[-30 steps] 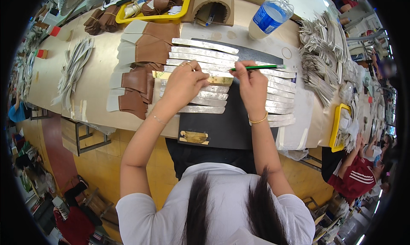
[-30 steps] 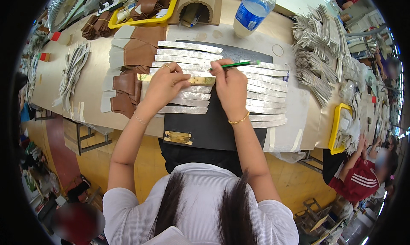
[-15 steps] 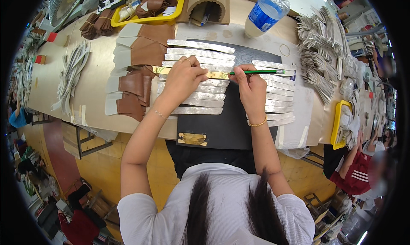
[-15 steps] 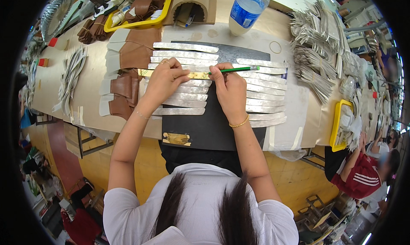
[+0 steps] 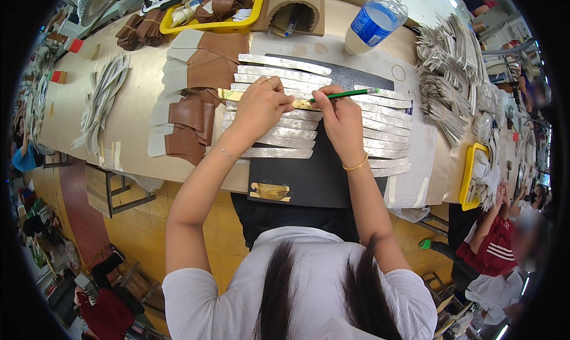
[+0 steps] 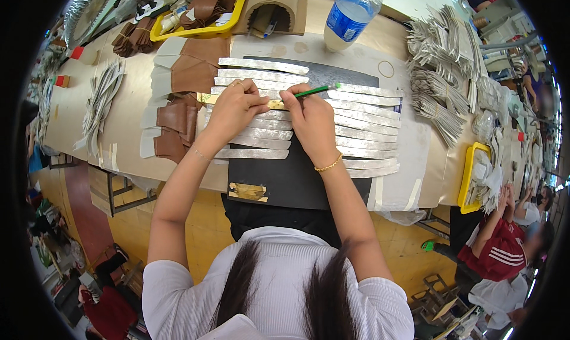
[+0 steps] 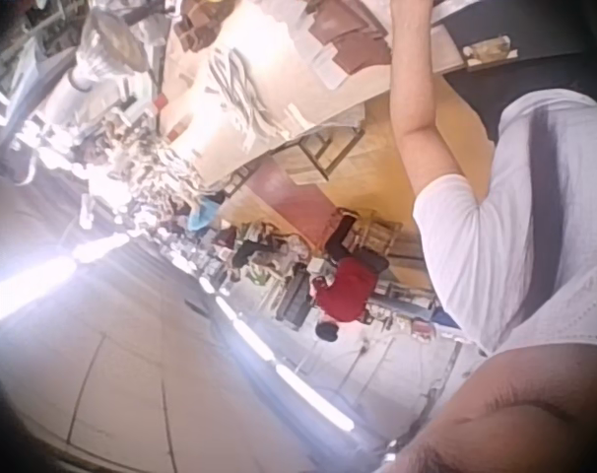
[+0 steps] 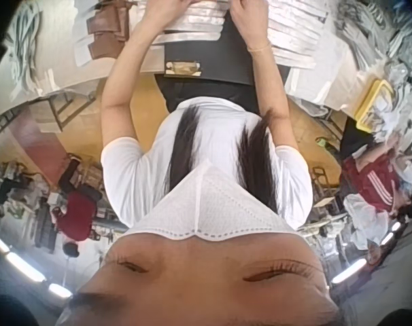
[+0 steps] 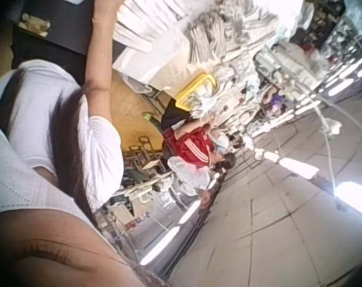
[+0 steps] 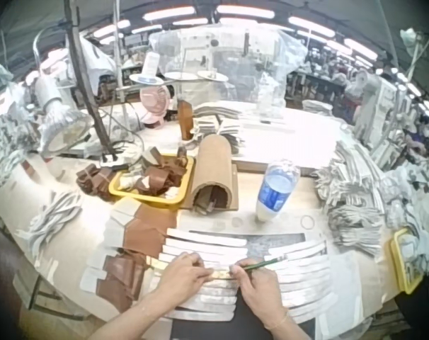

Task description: The person arranges white fabric strips on a black cutting mat, then uses a ruler and pencil to mark measurements on the strips. The person handles the strips one at a time, aligns them, and marks them before stacking them back on the table.

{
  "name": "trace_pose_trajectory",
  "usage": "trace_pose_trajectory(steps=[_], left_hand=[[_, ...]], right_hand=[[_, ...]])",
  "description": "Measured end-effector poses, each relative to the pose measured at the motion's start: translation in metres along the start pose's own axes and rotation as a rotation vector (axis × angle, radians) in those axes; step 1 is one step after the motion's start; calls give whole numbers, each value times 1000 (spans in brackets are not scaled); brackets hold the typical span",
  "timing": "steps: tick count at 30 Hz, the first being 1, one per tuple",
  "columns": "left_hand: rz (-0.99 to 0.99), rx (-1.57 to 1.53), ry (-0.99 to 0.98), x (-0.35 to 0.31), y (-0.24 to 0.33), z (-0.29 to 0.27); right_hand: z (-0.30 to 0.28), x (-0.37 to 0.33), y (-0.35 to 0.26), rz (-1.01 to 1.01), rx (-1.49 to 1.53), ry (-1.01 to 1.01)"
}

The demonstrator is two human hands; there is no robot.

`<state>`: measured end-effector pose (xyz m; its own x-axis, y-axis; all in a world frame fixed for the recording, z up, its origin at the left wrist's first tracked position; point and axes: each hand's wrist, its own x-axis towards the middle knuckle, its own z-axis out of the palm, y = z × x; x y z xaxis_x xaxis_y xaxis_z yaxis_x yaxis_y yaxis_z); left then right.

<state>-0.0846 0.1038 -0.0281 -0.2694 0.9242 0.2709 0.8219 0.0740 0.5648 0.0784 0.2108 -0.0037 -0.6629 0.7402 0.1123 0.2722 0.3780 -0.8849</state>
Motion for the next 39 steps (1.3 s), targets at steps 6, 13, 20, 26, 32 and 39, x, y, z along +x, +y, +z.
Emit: trace_pose_trajectory(steps=[6, 13, 20, 26, 32, 39], left_hand=[[1, 7, -11, 2, -1, 1], [8, 5, -21, 2, -1, 1], [-8, 28, -43, 2, 0, 0], [-52, -21, -110, 9, 3, -9], [-69, -82, -57, 16, -3, -9], [-16, -53, -38, 19, -8, -2]], right_hand=[[15, 9, -1, -83, -244, -33], [20, 8, -6, -167, -395, -3], [22, 8, -7, -198, -432, 33], [9, 9, 7, -39, -140, 82], [-16, 8, 7, -4, 38, 189], [-13, -1, 8, 24, 68, 143]])
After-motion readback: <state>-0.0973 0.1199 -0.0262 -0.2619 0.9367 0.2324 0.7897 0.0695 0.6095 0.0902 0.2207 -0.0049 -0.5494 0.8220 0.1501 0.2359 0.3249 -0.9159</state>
